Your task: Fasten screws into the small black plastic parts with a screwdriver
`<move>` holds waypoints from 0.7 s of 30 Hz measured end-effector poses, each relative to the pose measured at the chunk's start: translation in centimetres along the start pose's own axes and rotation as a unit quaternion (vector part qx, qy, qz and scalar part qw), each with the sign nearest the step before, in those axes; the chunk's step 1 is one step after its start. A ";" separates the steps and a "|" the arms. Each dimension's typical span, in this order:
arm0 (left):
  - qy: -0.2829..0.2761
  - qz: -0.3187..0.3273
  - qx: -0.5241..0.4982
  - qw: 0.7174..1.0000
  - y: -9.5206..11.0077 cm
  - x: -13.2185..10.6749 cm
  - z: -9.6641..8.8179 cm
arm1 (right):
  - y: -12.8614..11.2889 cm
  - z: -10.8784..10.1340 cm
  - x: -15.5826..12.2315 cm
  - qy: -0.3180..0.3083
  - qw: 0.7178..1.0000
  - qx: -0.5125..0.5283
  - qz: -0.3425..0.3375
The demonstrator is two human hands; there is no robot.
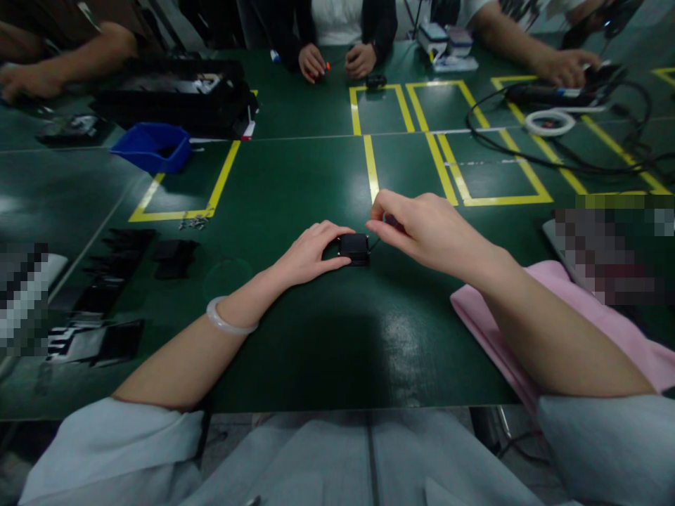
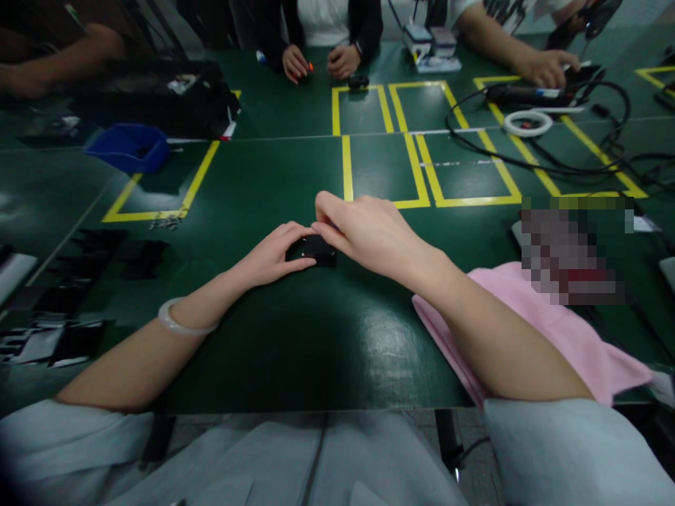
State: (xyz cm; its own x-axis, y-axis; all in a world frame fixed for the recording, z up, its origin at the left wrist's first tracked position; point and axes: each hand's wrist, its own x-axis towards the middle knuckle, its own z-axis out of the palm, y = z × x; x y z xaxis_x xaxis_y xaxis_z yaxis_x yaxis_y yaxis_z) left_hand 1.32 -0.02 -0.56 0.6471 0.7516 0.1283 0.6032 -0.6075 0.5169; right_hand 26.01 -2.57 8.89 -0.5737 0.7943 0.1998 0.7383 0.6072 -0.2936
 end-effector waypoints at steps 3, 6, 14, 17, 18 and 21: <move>-0.003 0.000 -0.001 1.000 0.0 0.0 0.0 | -0.1 0.0 0.0 0.001 1.000 0.004 -0.002; -0.005 0.001 0.002 1.000 -0.1 0.0 0.0 | -0.2 0.0 -0.1 0.008 1.000 0.003 -0.003; -0.002 -0.003 0.003 1.000 0.0 0.1 0.0 | -0.3 0.0 -0.1 0.008 1.000 -0.020 -0.003; -0.001 0.002 -0.001 1.000 0.0 0.1 0.0 | -0.3 0.0 -0.1 0.010 1.000 -0.007 -0.008; 0.000 0.003 -0.002 1.000 0.0 0.1 0.0 | -0.3 0.0 -0.2 0.012 1.000 -0.002 -0.009; 0.001 0.002 -0.002 1.000 0.0 0.1 0.0 | -0.3 0.0 -0.1 0.011 1.000 0.000 -0.010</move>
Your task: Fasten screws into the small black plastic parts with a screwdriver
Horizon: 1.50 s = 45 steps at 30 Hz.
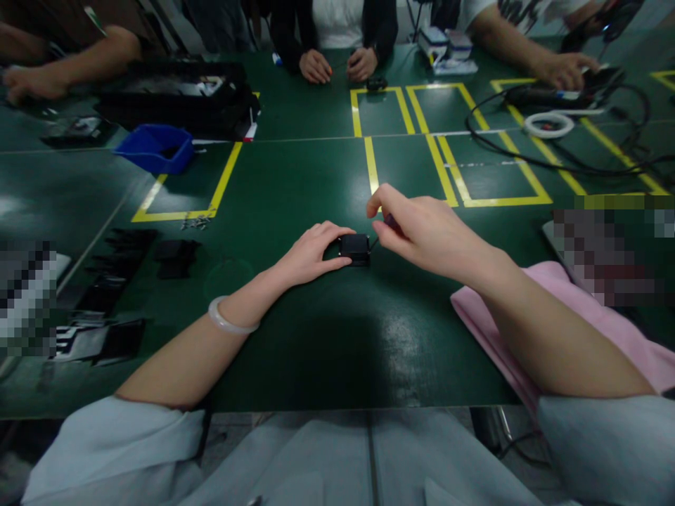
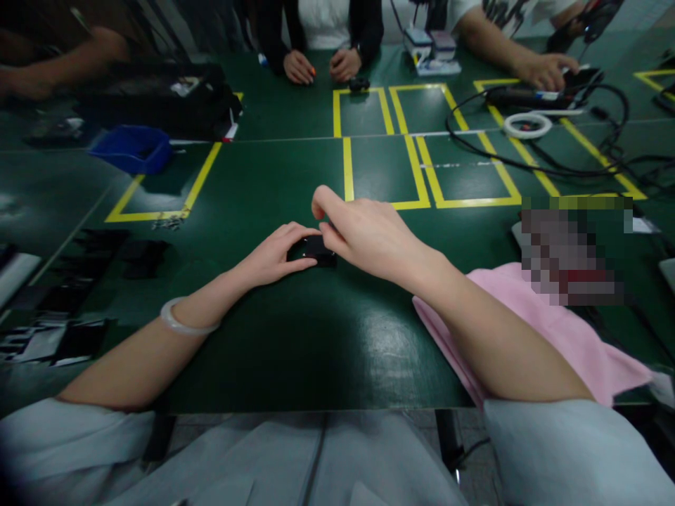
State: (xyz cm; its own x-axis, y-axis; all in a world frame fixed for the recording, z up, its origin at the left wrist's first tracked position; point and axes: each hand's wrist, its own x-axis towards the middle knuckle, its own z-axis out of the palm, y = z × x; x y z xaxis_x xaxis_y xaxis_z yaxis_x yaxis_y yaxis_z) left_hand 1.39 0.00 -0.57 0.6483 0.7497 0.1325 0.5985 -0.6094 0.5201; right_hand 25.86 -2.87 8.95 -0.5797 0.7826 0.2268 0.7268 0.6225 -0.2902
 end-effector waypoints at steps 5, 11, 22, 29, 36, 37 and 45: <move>0.000 -0.004 0.005 1.000 0.0 0.0 0.0 | 0.1 0.1 0.1 -0.003 1.000 -0.010 0.011; -0.004 -0.003 0.004 1.000 0.0 0.0 0.0 | 0.0 0.1 0.1 0.008 1.000 0.007 0.012; -0.007 -0.005 0.003 1.000 0.1 0.0 -0.1 | 0.2 0.3 0.1 0.024 0.999 0.004 0.028; -0.003 -0.001 0.002 1.000 0.0 0.0 0.0 | 0.3 0.3 0.1 0.026 0.999 -0.012 0.029; -0.006 -0.009 0.001 1.000 0.2 0.0 -0.1 | 0.4 0.2 0.1 0.025 0.999 0.026 0.015; -0.005 -0.010 0.000 1.000 0.1 0.0 -0.1 | 0.4 0.2 0.1 0.022 0.999 0.025 0.015; -0.005 -0.005 0.002 1.000 0.0 0.0 0.0 | 0.4 0.1 0.1 0.012 0.999 0.037 0.015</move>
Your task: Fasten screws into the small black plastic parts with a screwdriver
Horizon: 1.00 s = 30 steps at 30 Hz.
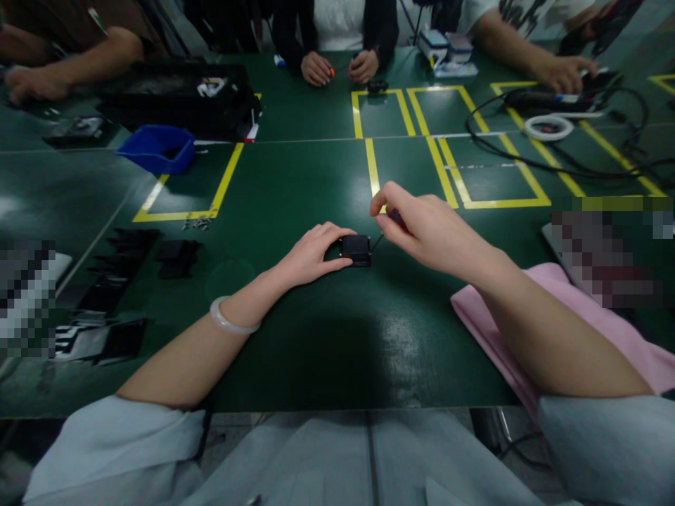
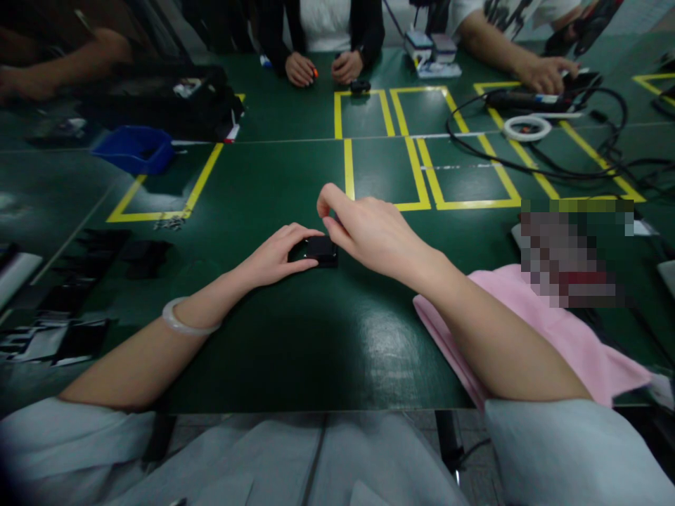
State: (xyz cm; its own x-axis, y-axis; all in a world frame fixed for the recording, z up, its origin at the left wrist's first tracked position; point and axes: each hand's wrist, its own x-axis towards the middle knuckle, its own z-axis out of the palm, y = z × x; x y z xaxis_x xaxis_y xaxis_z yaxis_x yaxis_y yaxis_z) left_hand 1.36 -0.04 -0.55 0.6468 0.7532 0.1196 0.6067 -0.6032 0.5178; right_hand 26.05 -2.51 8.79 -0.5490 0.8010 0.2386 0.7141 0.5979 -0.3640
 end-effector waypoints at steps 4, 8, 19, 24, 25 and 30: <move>0.002 0.003 -0.004 1.000 0.1 0.0 0.0 | 0.0 0.0 0.0 0.000 1.000 0.005 0.000; 0.003 0.002 0.000 1.000 0.0 0.0 0.0 | 0.1 0.1 0.1 0.001 1.000 -0.028 0.011; 0.002 0.006 0.002 1.000 -0.1 0.0 0.0 | -0.1 0.1 0.0 0.015 0.999 -0.033 0.010; 0.000 -0.002 0.003 1.000 -0.1 0.0 0.0 | -0.1 0.0 0.0 0.005 0.999 -0.040 0.016; -0.001 -0.003 0.003 1.000 0.0 0.0 0.0 | -0.1 -0.1 0.0 0.003 0.999 -0.033 0.015; 0.002 0.003 0.003 1.000 -0.1 0.0 0.0 | -0.2 -0.1 0.0 0.001 1.000 -0.024 0.009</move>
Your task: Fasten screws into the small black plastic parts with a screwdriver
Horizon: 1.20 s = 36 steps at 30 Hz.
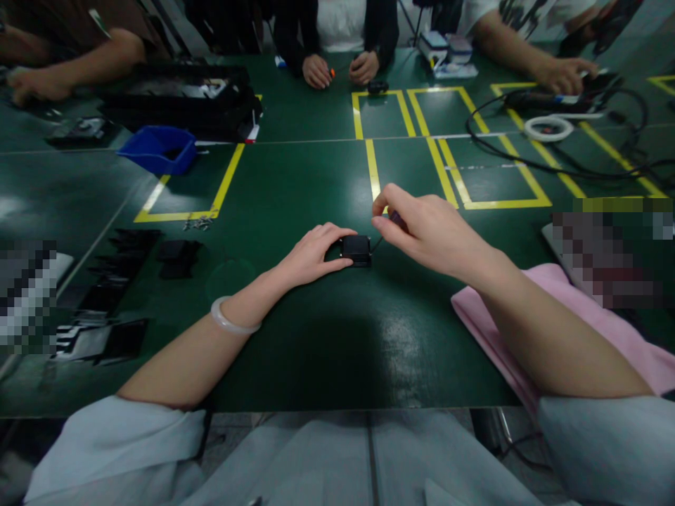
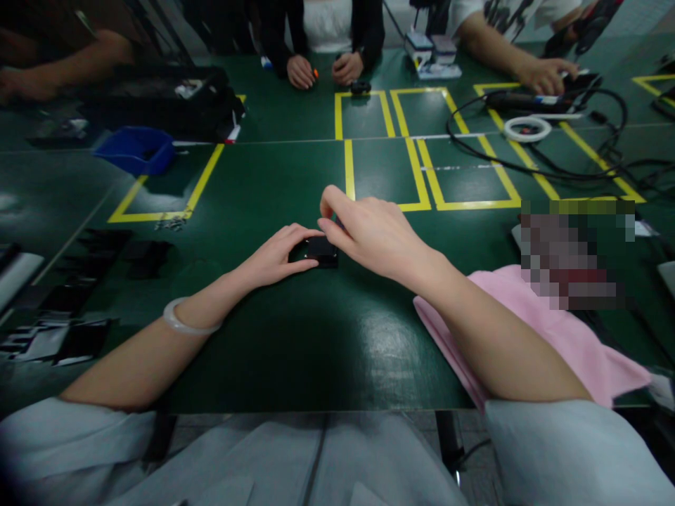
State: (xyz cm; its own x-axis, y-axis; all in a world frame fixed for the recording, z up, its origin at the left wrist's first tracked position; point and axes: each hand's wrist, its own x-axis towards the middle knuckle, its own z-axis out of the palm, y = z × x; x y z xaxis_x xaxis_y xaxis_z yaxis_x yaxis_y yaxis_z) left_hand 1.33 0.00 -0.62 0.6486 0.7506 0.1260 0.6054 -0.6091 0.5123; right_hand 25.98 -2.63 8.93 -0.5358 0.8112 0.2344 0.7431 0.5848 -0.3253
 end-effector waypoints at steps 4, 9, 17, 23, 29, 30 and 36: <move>0.001 -0.001 0.001 1.000 0.0 0.0 0.0 | 0.1 0.1 0.0 0.002 1.000 -0.010 0.004; 0.001 -0.003 -0.003 1.000 0.1 0.0 0.0 | 0.1 0.1 -0.1 0.002 1.000 0.022 -0.011; 0.008 0.006 0.002 1.000 -0.1 -0.1 0.1 | 0.1 0.0 0.0 -0.019 1.000 0.006 -0.005; 0.007 0.008 0.001 1.000 0.0 0.0 0.0 | -0.1 -0.2 -0.2 -0.015 0.999 0.030 -0.019; 0.007 0.006 0.002 1.000 -0.1 0.0 0.1 | 0.0 0.2 -0.1 -0.002 1.000 -0.006 0.000; 0.005 0.004 0.003 1.000 -0.1 0.0 0.1 | 0.0 0.3 -0.1 0.001 1.000 -0.008 0.001; 0.004 0.001 0.002 1.000 0.1 0.0 0.0 | -0.2 0.3 -0.1 0.007 1.000 -0.014 0.000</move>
State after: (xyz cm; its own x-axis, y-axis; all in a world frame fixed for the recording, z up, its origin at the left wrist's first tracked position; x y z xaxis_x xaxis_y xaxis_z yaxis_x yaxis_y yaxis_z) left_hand 1.37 -0.08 -0.58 0.6461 0.7517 0.1327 0.6068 -0.6112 0.5082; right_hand 25.81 -2.82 8.70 -0.5310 0.8105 0.2472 0.7537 0.5851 -0.2993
